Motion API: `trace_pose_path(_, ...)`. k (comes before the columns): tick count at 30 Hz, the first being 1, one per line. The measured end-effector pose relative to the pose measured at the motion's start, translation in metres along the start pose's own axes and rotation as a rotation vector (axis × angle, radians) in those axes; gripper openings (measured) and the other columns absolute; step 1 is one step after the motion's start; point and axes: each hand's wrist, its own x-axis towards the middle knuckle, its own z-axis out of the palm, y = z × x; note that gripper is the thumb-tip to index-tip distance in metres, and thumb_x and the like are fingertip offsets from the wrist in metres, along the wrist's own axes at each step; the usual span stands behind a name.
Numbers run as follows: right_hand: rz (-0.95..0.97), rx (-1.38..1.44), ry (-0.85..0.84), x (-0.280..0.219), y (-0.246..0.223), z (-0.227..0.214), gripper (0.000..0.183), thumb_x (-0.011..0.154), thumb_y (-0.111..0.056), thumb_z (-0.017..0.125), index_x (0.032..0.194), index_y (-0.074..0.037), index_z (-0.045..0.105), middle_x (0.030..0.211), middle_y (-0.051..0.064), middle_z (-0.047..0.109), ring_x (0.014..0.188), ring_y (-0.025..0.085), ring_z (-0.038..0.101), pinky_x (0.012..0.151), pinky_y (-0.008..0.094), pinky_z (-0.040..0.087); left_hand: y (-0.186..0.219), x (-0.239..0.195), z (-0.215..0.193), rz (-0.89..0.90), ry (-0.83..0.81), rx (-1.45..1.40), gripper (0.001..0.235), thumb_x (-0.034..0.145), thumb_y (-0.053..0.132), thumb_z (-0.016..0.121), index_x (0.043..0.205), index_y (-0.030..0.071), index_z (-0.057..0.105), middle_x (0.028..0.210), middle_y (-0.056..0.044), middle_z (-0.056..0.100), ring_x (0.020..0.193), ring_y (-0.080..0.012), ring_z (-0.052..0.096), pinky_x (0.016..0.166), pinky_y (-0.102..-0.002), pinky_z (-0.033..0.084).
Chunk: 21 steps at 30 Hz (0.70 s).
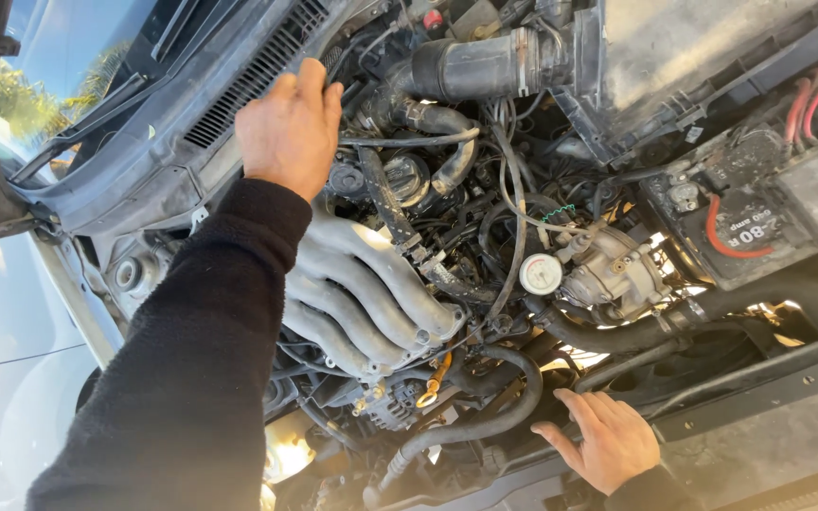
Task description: The person works on a car engine with the hood open, using a socket wrench to loosen and remove bolts from the intake manifold. After removing the bolts, the person lifts the manifold off the engine block.
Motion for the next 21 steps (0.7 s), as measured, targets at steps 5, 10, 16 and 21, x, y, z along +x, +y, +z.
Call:
trace_pose_path(5, -0.023, 0.010, 0.017, 0.002, -0.001, -0.001, 0.051, 0.072, -0.050, 0.079, 0.102, -0.009, 0.071, 0.068, 0.004, 0.063, 0.065, 0.026, 0.062, 0.060, 0.039, 0.050, -0.003, -0.009, 0.010, 0.043, 0.127, -0.002, 0.031, 0.096, 0.025, 0.070, 0.113, 0.007, 0.052, 0.105, -0.017, 0.057, 0.086, -0.0337, 0.068, 0.067, -0.044, 0.055)
trace_pose_path(10, -0.024, -0.008, -0.009, 0.002, 0.003, 0.001, 0.052, 0.072, -0.049, 0.080, 0.104, -0.009, 0.071, 0.069, 0.005, 0.063, 0.064, 0.026, 0.062, 0.060, 0.040, 0.050, -0.010, -0.007, 0.013, -0.179, 0.005, 0.122, 0.034, 0.107, 0.034, 0.070, 0.113, 0.007, 0.051, 0.095, -0.010, 0.061, 0.074, -0.0337, 0.067, 0.063, -0.048, 0.051)
trace_pose_path(16, 0.001, -0.020, -0.016, -0.001, 0.000, 0.002, 0.053, 0.071, -0.050, 0.080, 0.106, -0.011, 0.071, 0.070, 0.005, 0.064, 0.064, 0.027, 0.062, 0.059, 0.040, 0.050, -0.003, -0.006, 0.002, -0.188, -0.059, 0.142, 0.035, 0.100, 0.034, 0.068, 0.113, 0.007, 0.050, 0.098, -0.013, 0.062, 0.083, -0.0350, 0.069, 0.067, -0.045, 0.053)
trace_pose_path(21, -0.005, -0.011, -0.013, 0.000, 0.000, 0.003, 0.052, 0.072, -0.050, 0.080, 0.102, -0.008, 0.071, 0.070, 0.005, 0.064, 0.065, 0.026, 0.062, 0.060, 0.039, 0.051, -0.008, -0.009, 0.010, 0.038, 0.202, 0.187, 0.042, 0.083, 0.036, 0.072, 0.103, 0.004, 0.053, 0.097, -0.015, 0.060, 0.085, -0.0311, 0.070, 0.057, -0.039, 0.052)
